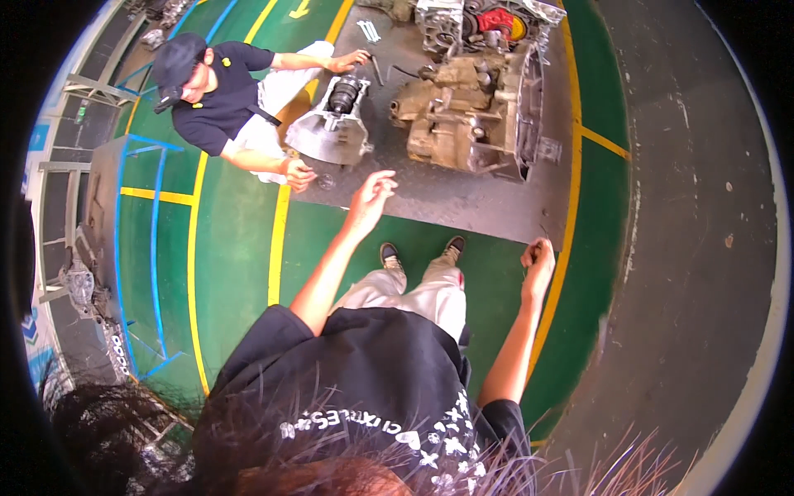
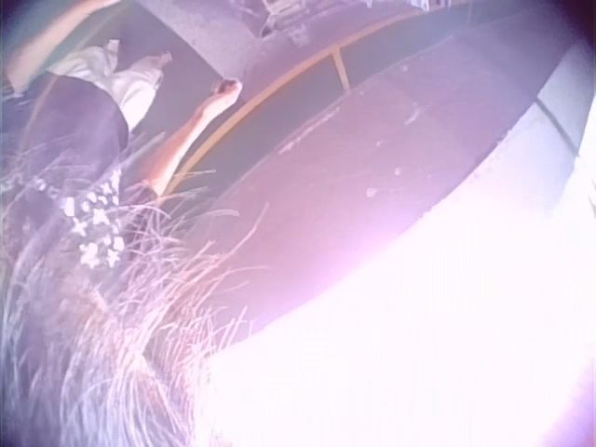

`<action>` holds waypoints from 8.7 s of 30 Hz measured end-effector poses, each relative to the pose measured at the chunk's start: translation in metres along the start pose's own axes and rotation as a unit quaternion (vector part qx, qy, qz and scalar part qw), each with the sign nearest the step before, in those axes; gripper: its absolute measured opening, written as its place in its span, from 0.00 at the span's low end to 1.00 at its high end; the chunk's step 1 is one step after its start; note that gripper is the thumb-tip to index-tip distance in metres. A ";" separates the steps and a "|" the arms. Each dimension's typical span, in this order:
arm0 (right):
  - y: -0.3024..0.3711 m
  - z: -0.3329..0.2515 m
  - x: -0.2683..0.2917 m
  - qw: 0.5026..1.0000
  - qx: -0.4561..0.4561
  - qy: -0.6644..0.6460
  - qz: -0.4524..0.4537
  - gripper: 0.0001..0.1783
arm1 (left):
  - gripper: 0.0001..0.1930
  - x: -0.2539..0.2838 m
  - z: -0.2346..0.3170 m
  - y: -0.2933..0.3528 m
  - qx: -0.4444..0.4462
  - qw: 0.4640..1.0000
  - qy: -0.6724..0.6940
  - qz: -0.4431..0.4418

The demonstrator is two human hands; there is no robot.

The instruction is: The person assembles engine components by hand on a work surface, placing small parts into the main housing and coordinating with other people in the bay.

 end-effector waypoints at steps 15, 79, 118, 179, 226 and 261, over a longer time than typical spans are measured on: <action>0.001 0.224 0.141 0.960 -0.238 0.099 0.108 0.19 | 0.19 0.001 -0.045 -0.001 0.087 0.993 -0.023 0.075; -0.134 0.165 0.271 0.948 -0.274 0.131 -0.100 0.18 | 0.24 -0.121 0.025 0.117 0.015 0.905 -0.251 0.343; -0.237 -0.043 -0.060 0.988 -0.056 0.103 -0.103 0.10 | 0.07 -0.117 0.182 -0.210 -0.058 0.878 -0.469 -0.078; -0.227 -0.121 -0.161 0.955 0.250 0.062 -0.147 0.13 | 0.10 -0.104 0.210 -0.194 -0.079 0.904 -0.419 0.021; -0.226 -0.093 -0.148 0.947 0.287 0.037 -0.140 0.13 | 0.09 -0.125 0.225 -0.214 -0.204 0.927 -0.310 0.048; -0.231 -0.093 -0.150 0.945 0.296 0.011 -0.140 0.13 | 0.14 -0.111 0.218 -0.205 -0.079 0.924 -0.370 0.056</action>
Point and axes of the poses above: each hand's wrist, its own y-axis away from the middle knuckle, its own x-axis out of the back of the hand, z = x × y, the point moved 5 cm from there along -y, towards the middle knuckle, and after that the axes turned 1 degree about -y, right-handed, at the moved point
